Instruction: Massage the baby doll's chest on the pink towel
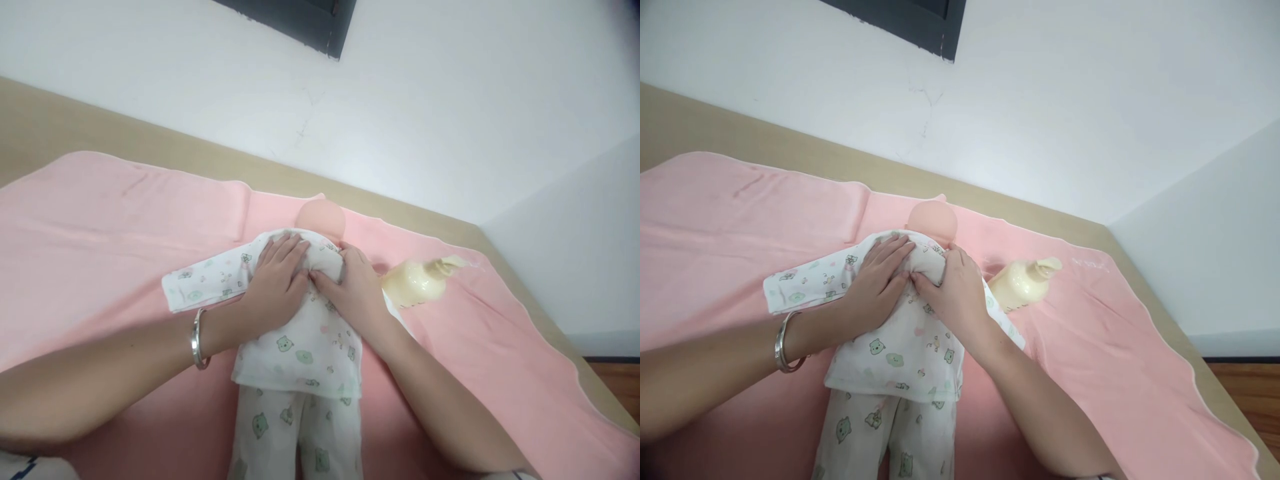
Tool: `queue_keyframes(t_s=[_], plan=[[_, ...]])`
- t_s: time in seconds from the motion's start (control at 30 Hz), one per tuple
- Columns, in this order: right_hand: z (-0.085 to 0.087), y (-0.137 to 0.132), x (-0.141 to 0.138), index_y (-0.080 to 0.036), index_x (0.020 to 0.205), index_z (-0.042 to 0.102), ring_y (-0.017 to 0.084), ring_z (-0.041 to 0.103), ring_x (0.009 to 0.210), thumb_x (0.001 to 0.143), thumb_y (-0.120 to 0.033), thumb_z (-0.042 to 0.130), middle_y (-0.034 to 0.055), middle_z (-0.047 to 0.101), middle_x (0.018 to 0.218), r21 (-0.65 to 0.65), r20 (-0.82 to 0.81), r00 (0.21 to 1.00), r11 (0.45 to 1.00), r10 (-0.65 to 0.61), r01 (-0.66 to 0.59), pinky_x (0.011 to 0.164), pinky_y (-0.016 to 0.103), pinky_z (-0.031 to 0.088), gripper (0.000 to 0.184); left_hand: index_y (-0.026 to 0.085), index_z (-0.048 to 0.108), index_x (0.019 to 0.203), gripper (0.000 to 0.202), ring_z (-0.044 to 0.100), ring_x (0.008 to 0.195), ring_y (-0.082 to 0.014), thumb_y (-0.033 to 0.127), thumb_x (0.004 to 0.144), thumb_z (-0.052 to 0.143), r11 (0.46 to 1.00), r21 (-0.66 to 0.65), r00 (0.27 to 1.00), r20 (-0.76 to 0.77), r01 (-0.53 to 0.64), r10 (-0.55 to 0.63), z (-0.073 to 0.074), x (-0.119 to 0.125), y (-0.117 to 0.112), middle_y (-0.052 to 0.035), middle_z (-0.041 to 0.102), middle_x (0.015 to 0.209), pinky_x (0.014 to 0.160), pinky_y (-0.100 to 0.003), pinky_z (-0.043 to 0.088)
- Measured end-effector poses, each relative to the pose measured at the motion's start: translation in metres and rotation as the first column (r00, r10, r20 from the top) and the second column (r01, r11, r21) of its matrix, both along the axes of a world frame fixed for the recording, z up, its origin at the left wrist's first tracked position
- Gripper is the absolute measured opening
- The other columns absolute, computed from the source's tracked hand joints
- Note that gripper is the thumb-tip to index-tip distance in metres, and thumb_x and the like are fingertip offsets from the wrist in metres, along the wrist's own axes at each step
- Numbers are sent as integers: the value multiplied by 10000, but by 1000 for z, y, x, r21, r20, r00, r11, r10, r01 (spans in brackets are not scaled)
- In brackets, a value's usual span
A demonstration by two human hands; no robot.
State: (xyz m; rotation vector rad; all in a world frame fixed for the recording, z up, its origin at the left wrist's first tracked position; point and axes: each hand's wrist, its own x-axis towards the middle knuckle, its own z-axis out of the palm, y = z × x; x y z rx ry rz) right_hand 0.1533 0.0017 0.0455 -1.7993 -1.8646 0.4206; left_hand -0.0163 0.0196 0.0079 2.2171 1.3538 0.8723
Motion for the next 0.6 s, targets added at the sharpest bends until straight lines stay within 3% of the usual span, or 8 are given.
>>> queue_keyframes(t_s=[0.23, 0.37, 0.47, 0.6], plan=[[6, -3, 1, -180, 1202, 558, 326, 568, 1235, 846, -491, 630, 151, 619, 1321, -22, -8, 1000, 1000, -12, 12, 943, 452, 487, 478, 101, 475, 1484, 580, 274, 1545, -299, 274, 956, 307, 999, -38, 1000, -14, -2, 2, 1, 0, -1, -124, 388, 1618, 1305, -564, 185], [12, -2, 9, -207, 943, 630, 268, 639, 1051, 978, -344, 439, 88, 716, 1059, 27, 101, 992, 996, 79, -82, 849, 381, 462, 238, 95, 468, 1486, 577, 283, 1539, -307, 296, 967, 316, 999, -33, 1000, -26, 4, -5, 2, 0, -2, -130, 387, 1617, 1304, -569, 186], [14, -2, 13, -212, 742, 599, 221, 634, 854, 961, -208, 418, 42, 699, 816, 70, 191, 976, 991, 102, -118, 753, 335, 431, 285, 89, 465, 1482, 566, 294, 1532, -316, 291, 974, 318, 1000, -13, 999, -43, 17, -18, 5, -1, -2, -137, 394, 1612, 1296, -585, 199], [11, -10, 13, -208, 651, 593, 193, 606, 747, 930, -151, 466, 29, 667, 697, 269, 264, 960, 948, 98, -171, 749, 320, 445, 312, 68, 471, 1464, 553, 331, 1510, -329, 282, 983, 303, 999, 27, 998, -63, 29, -28, 5, -2, -4, -163, 429, 1581, 1280, -597, 229]])
